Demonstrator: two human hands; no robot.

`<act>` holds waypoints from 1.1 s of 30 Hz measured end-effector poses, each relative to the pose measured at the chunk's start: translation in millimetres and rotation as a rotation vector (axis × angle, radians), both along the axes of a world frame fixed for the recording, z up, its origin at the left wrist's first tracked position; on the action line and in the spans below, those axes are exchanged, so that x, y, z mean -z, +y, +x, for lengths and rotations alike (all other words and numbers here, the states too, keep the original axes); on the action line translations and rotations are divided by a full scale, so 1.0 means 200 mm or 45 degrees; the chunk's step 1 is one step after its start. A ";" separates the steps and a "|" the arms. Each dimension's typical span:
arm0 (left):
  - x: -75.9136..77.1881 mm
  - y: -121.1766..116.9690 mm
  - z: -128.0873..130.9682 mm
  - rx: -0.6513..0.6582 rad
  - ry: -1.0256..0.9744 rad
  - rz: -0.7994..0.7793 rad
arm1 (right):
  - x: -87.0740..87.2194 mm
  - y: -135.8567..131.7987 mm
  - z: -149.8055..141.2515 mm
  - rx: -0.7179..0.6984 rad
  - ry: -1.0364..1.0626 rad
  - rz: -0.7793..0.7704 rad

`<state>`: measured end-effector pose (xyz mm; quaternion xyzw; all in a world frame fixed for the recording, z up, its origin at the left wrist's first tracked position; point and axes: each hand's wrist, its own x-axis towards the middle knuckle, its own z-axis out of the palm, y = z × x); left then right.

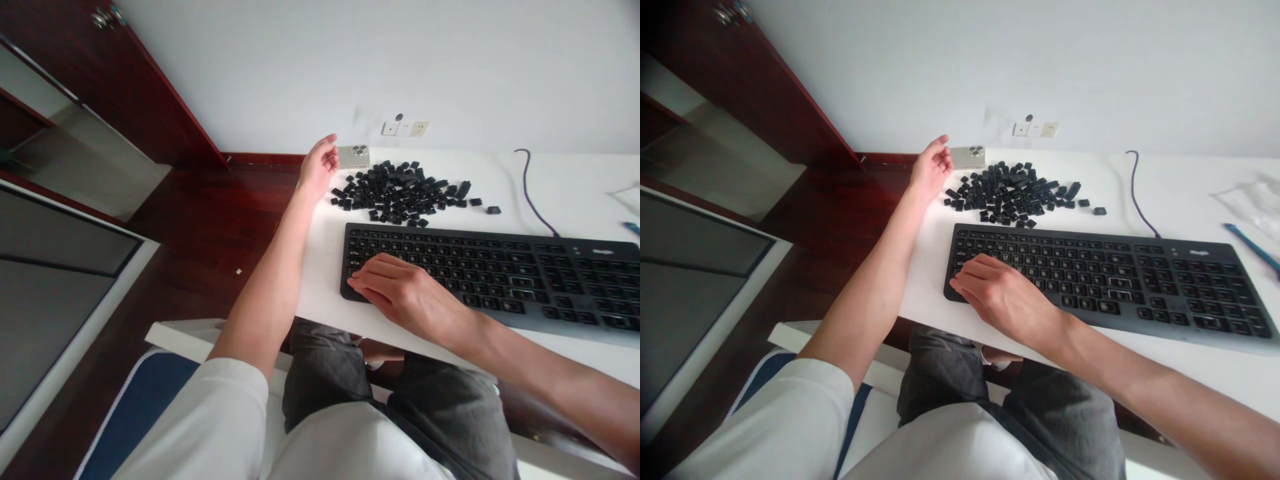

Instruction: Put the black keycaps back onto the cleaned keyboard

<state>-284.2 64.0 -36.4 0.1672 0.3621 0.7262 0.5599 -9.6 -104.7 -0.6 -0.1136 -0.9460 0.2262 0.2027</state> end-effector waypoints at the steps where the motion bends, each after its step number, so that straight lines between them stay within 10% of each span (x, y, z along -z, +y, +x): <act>1: 0.00 0.00 0.00 0.001 -0.001 -0.001 | 0.00 0.00 0.00 0.000 -0.007 0.003; 33: 0.05 0.05 -0.02 -0.020 -0.034 -0.004 | 0.02 0.01 0.00 0.193 0.167 -0.285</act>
